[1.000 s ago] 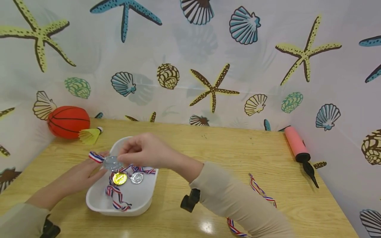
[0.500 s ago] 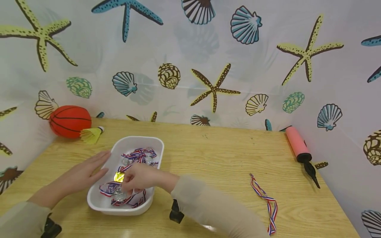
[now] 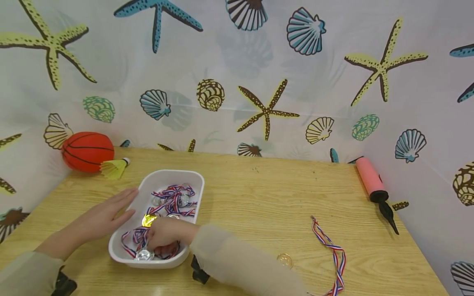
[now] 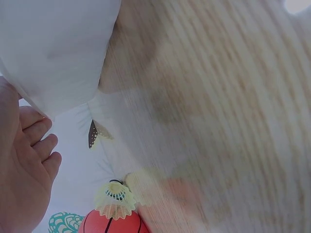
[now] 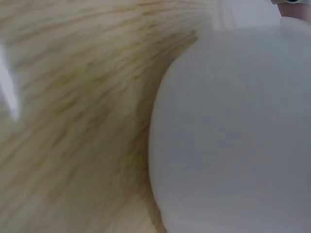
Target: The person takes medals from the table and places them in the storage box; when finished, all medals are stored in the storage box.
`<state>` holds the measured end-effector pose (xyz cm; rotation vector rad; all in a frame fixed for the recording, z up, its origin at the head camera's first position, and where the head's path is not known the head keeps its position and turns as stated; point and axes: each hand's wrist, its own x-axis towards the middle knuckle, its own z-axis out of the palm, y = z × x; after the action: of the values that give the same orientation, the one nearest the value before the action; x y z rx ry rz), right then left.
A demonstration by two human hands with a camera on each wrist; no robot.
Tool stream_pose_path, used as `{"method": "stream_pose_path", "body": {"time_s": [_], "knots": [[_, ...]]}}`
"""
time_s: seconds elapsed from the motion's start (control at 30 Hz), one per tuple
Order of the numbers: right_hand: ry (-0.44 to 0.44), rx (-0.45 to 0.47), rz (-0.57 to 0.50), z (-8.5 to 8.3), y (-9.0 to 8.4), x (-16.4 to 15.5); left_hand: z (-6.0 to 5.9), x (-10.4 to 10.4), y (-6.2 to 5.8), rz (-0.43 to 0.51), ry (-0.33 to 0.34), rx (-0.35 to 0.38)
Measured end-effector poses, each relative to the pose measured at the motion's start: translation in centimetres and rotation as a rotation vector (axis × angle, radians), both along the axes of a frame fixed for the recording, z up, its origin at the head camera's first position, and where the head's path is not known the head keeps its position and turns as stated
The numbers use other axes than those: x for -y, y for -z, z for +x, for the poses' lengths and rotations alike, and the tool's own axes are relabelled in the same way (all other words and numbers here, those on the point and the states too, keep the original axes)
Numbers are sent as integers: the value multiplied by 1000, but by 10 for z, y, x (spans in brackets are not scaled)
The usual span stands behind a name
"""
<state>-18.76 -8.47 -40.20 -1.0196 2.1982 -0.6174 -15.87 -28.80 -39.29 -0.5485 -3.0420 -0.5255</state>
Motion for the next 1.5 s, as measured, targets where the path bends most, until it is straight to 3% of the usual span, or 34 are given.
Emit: {"method": "stream_pose_path", "body": {"time_s": [0.2,0.4,0.6,0.87,1.13,1.37,1.5], "knots": [[127,59,-47,0,6,11,-1,-1,0,2,9,-9],[199,77,-63,3,6,14,1,-1,-2,7,17,-17],[189,81,-74,3,5,11,1,-2,-2,2,2,8],[158,42,-65,-2,1,7,0,-2,-1,1,10,-11],[6,-111,-69,-10,-26,-7,-1,-2,0,10,14,-13],[-2,-29,-232,-6,-67,-43,0,-3,-1,9,-3,3],[41,-17,-330,-2,-88,-77,0,-3,-1,4,-8,1]]}}
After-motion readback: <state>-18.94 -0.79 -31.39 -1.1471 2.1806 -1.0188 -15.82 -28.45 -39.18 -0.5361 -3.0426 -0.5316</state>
